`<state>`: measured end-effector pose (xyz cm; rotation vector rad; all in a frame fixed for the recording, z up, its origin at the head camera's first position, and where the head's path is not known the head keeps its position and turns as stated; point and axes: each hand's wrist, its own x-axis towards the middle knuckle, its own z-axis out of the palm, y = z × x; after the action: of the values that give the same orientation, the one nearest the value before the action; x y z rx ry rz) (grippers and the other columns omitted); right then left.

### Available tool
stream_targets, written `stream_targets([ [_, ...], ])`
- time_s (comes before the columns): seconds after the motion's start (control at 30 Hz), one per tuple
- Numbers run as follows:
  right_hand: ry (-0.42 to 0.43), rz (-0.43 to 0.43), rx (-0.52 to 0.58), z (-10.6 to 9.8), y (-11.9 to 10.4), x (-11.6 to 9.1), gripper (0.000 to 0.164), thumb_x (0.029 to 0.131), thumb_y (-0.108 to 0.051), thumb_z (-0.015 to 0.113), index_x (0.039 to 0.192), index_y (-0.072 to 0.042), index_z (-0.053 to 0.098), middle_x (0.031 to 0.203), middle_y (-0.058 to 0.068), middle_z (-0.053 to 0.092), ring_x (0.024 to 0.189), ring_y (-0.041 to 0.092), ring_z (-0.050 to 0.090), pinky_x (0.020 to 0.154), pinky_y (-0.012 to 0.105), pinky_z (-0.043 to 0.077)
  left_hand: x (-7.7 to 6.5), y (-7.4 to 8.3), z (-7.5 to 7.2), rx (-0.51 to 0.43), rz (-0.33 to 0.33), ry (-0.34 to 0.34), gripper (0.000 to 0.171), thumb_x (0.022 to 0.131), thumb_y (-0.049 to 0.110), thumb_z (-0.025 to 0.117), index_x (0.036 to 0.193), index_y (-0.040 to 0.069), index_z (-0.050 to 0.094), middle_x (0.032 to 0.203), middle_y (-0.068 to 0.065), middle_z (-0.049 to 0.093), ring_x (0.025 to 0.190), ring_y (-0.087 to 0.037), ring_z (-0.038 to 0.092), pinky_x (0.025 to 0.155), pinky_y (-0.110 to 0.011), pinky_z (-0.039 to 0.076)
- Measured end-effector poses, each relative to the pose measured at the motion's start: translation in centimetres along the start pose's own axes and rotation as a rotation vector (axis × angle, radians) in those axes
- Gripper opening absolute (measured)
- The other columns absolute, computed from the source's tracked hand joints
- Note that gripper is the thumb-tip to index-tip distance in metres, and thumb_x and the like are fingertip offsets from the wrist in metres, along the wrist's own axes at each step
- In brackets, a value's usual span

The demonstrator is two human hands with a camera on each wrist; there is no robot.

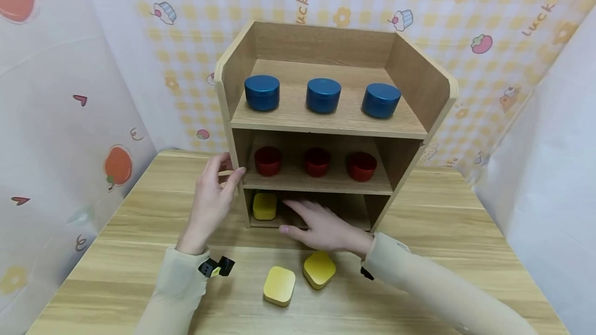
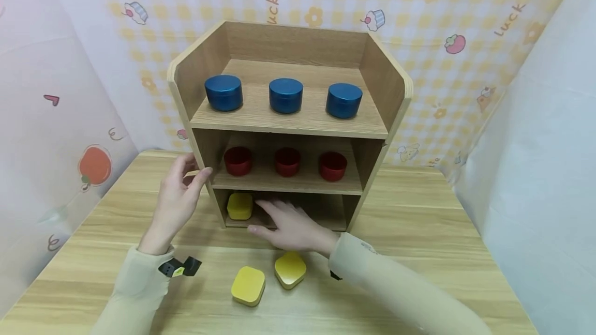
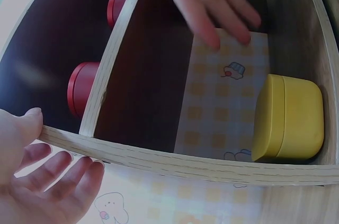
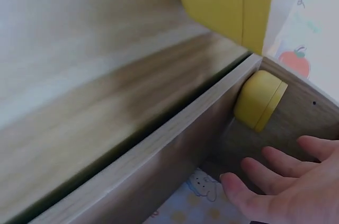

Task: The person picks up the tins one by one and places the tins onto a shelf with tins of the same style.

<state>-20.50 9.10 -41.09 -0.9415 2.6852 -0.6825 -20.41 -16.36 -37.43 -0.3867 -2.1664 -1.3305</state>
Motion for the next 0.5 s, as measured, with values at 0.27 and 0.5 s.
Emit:
stream_targets([
  [0.27, 0.026, -0.045, -0.038, 0.0, 1.3, -4.0, 0.075, 0.093, -0.069, 0.041, 0.152, -0.024, 0.034, 0.151, 0.002, 0.037, 0.138, 0.024, 0.032, 0.107, 0.063, 0.028, 0.0, -0.1, 0.0, 0.006, -0.005, 0.013, 0.029, 0.095, 0.01, 0.065, 0.119, -0.002, 0.055, 0.104, -0.012, 0.056, 0.1, -0.022, 0.056, 0.082, -0.025, 0.052],
  [0.5, -0.012, -0.109, -0.022, 0.7, 2.7, -6.6, 0.07, 0.096, -0.06, 0.048, 0.151, -0.018, 0.037, 0.151, 0.007, 0.038, 0.137, 0.027, 0.034, 0.108, 0.058, 0.031, 0.1, -0.2, 0.1, 0.005, 0.009, 0.018, 0.028, 0.095, 0.009, 0.065, 0.119, -0.002, 0.055, 0.104, -0.012, 0.056, 0.1, -0.021, 0.056, 0.081, -0.022, 0.051],
])
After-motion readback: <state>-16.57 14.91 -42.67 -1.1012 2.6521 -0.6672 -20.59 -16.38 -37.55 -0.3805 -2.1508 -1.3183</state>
